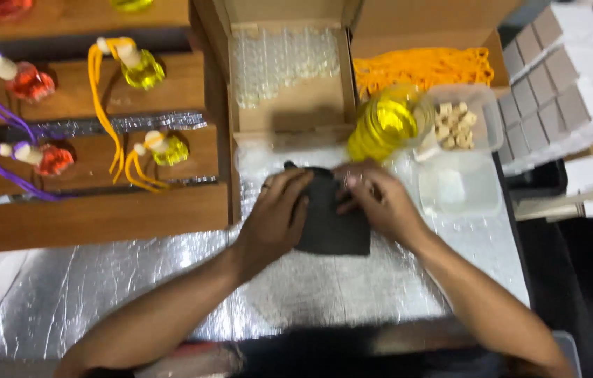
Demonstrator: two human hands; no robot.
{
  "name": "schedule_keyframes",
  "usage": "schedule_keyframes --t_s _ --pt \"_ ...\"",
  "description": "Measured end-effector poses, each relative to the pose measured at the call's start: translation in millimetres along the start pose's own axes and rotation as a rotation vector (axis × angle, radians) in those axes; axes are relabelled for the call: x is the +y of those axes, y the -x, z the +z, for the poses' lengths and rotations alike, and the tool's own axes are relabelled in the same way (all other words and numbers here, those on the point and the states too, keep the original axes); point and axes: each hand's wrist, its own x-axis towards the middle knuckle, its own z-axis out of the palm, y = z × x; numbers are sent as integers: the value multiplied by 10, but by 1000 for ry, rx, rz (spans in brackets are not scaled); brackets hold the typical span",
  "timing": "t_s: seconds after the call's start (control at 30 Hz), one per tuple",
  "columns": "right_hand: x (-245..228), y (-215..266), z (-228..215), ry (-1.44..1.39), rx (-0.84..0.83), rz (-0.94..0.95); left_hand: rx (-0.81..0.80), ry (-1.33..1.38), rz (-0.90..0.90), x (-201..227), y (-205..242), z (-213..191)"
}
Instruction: The person places a small glass bottle filled with yellow liquid into a white cardboard box and closes it. They then pick up a small glass bottle, place it into a black drawstring pouch, and pull the drawstrings to close the pouch.
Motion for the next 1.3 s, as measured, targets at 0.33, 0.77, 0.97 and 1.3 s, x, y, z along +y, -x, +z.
schedule_keyframes --t_s 0.33,0.77,0.97,1.3 --pt "188 -80 -114 -31 84 40 -7 29 -99 -52 -65 17" --pt "-114 53 18 177 39 -353 80 139 -153 109 -107 -65" --pt "-197 30 89 225 45 -494 15 258 -139 -22 -34 -10" --pt "-132 44 80 222 47 -475 -178 290 -216 -146 10 20"
